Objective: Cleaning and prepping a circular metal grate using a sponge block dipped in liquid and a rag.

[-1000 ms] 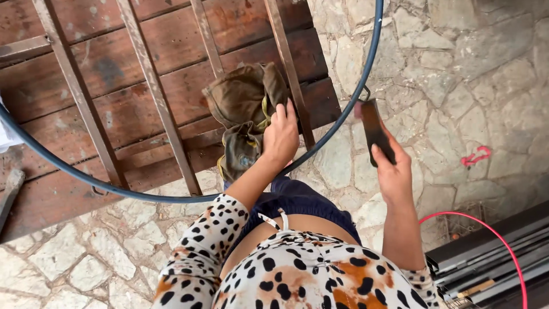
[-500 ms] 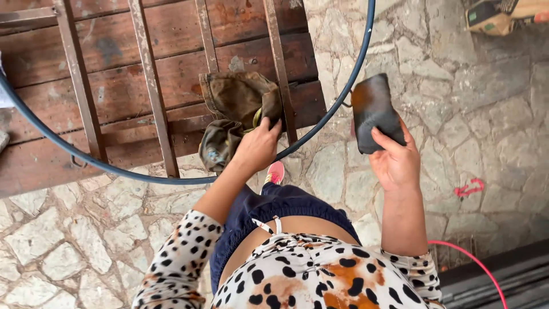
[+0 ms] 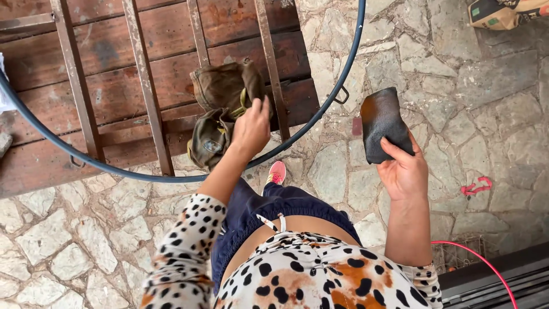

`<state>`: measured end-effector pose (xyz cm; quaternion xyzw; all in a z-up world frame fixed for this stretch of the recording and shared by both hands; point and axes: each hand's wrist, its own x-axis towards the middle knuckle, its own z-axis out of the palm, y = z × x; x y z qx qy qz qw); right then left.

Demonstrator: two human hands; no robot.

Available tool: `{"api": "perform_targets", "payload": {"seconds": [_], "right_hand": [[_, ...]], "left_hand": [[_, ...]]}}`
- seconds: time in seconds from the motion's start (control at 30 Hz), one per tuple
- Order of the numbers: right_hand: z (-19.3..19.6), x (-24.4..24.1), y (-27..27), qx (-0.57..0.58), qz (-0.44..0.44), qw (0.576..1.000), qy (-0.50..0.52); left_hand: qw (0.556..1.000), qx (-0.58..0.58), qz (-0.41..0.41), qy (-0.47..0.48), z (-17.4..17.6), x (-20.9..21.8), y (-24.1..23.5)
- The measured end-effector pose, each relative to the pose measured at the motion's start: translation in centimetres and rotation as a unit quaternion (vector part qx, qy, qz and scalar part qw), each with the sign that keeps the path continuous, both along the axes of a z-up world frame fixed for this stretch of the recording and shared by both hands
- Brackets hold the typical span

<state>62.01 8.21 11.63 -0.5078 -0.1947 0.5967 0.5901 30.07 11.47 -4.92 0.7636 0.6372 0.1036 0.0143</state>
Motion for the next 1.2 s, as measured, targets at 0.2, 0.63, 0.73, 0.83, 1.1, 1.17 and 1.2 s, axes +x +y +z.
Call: {"api": "perform_targets", "payload": {"seconds": [0.2, 0.63, 0.73, 0.83, 1.1, 1.17, 1.2], "right_hand": [[0.5, 0.5, 0.1, 0.006, 0.007, 1.000, -0.013], [2.5, -1.6, -0.2, 0.005, 0.004, 0.999, 0.037], [1.1, 0.2, -0.6, 0.001, -0.003, 0.999, 0.032], [1.9, 1.0, -1.0, 0.009, -0.008, 1.000, 0.026], [2.1, 1.8, -0.9, 0.013, 0.011, 1.000, 0.013], [2.2, 1.1, -0.5, 0.012, 0.025, 1.000, 0.004], [2.3, 0.6, -0.3, 0.006, 0.037, 0.999, 0.006]], "left_hand": [[0.987, -0.014, -0.138, 0.078, 0.4, -1.9, -3.3], [0.986, -0.013, 0.046, 0.158, -1.9, -6.6, 0.1], [0.960, 0.017, 0.067, 0.272, -4.0, -4.6, -1.7], [0.937, -0.139, 0.034, 0.320, -2.2, -1.1, -3.0], [0.906, -0.255, 0.153, -0.302, 8.5, -10.5, -5.7], [0.836, -0.146, 0.174, -0.500, 12.6, -12.7, -9.1], [0.808, -0.082, 0.255, -0.525, 14.1, -13.3, -11.0]]}}
